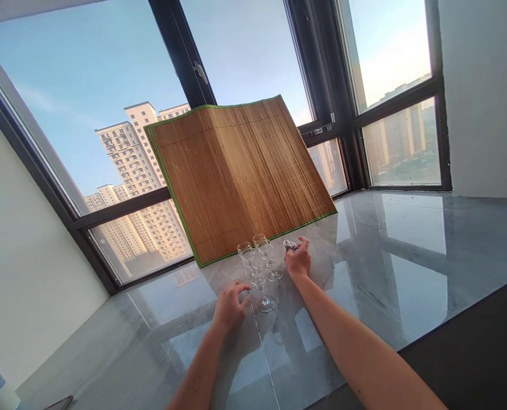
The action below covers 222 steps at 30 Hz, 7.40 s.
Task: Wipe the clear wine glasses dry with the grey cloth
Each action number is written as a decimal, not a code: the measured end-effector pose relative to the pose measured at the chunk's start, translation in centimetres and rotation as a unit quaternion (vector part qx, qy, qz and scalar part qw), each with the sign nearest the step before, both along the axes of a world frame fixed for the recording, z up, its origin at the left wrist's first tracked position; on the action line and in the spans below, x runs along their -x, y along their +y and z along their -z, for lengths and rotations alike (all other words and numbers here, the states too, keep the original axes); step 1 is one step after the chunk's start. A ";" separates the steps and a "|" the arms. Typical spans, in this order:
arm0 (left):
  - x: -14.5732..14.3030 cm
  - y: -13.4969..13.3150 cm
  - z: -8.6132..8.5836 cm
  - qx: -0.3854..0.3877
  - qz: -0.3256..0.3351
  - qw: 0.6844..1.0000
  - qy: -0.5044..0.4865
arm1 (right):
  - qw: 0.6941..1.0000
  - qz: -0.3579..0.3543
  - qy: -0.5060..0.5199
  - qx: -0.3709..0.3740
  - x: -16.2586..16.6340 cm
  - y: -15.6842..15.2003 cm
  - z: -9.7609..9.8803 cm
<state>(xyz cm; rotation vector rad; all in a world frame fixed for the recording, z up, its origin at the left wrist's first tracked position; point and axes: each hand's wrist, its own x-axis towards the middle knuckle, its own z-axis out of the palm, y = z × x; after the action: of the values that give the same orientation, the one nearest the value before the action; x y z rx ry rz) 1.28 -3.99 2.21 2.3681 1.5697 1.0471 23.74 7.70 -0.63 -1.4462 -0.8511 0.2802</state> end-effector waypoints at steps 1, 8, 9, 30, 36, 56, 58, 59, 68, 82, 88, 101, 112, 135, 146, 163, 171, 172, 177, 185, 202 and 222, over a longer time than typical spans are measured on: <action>0.0 -0.1 0.0 0.002 0.005 1.000 0.011 | 1.000 0.002 0.004 0.001 0.0 0.1 0.0; -0.2 -0.5 0.0 0.014 0.060 0.998 0.016 | 1.000 -0.002 0.012 0.005 -0.1 0.3 0.3; -0.2 -0.5 0.0 0.017 0.062 0.998 0.024 | 1.000 -0.004 0.015 0.010 -0.1 0.3 0.3; -1.8 0.2 0.3 0.062 0.038 0.982 0.176 | 0.998 -0.019 0.019 0.056 0.2 0.4 0.1; -1.8 0.7 0.4 0.076 0.038 0.977 0.193 | 0.997 -0.025 0.029 0.061 0.3 0.3 -0.2; -2.5 3.9 0.5 0.132 0.076 0.963 0.224 | 0.998 -0.034 0.032 0.052 0.5 0.4 -0.1; -2.6 4.5 0.5 0.141 0.071 0.960 0.232 | 0.998 -0.033 0.031 0.051 0.6 0.4 -0.1; -2.6 4.7 0.6 0.144 0.068 0.959 0.235 | 0.998 -0.032 0.031 0.050 0.6 0.4 -0.1; -3.0 5.4 0.6 0.155 0.060 0.953 0.253 | 0.998 -0.040 0.030 0.048 0.7 0.3 -0.3; -2.7 5.7 0.8 0.144 0.058 0.949 0.275 | 0.996 -0.056 0.035 0.052 0.7 0.2 -0.3; -2.2 5.9 1.3 0.140 0.045 0.950 0.276 | 0.996 -0.055 0.036 0.052 0.7 0.5 -0.1; -0.3 5.6 1.2 0.134 -0.001 0.953 0.271 | 0.995 -0.066 0.047 0.062 0.6 0.3 -0.2; 1.7 5.5 1.3 0.151 -0.017 0.951 0.269 | 0.995 -0.068 0.044 0.062 0.4 0.3 -0.1; 12.9 2.0 2.1 0.192 -0.075 0.945 0.253 | 0.994 -0.070 0.006 0.080 0.3 0.2 0.2; 13.4 1.1 2.0 0.192 -0.074 0.949 0.238 | 0.993 -0.071 0.009 0.090 0.4 0.1 0.1; 14.0 -0.5 2.4 0.184 -0.091 0.951 0.233 | 0.984 -0.136 0.009 0.111 0.3 0.4 0.5; 13.5 -0.7 2.0 0.180 -0.112 0.944 0.252 | 0.952 -0.226 -0.149 0.142 -0.1 1.3 0.8; 13.4 -0.7 2.0 0.181 -0.113 0.944 0.253 | 0.944 -0.246 -0.170 0.141 -0.2 1.4 0.8; 13.7 -0.6 1.9 0.181 -0.109 0.947 0.240 | 0.904 -0.316 -0.251 0.137 -0.5 1.6 0.6; 13.9 -0.7 2.0 0.176 -0.099 0.959 0.199 | 0.863 -0.329 -0.346 0.167 -0.1 0.7 -0.1; 14.0 -0.2 2.4 0.153 -0.114 0.971 0.144 | 0.829 -0.353 -0.393 0.185 0.4 0.0 -0.6; 14.0 -0.1 2.4 0.165 -0.118 0.971 0.128 | 0.795 -0.426 -0.400 0.164 0.8 -0.2 -1.1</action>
<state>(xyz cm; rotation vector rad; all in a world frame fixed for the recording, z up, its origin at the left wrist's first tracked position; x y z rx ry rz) -12.73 -4.04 -0.22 2.1933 1.9752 0.4682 22.98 7.49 0.44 -1.4005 -2.2558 0.5135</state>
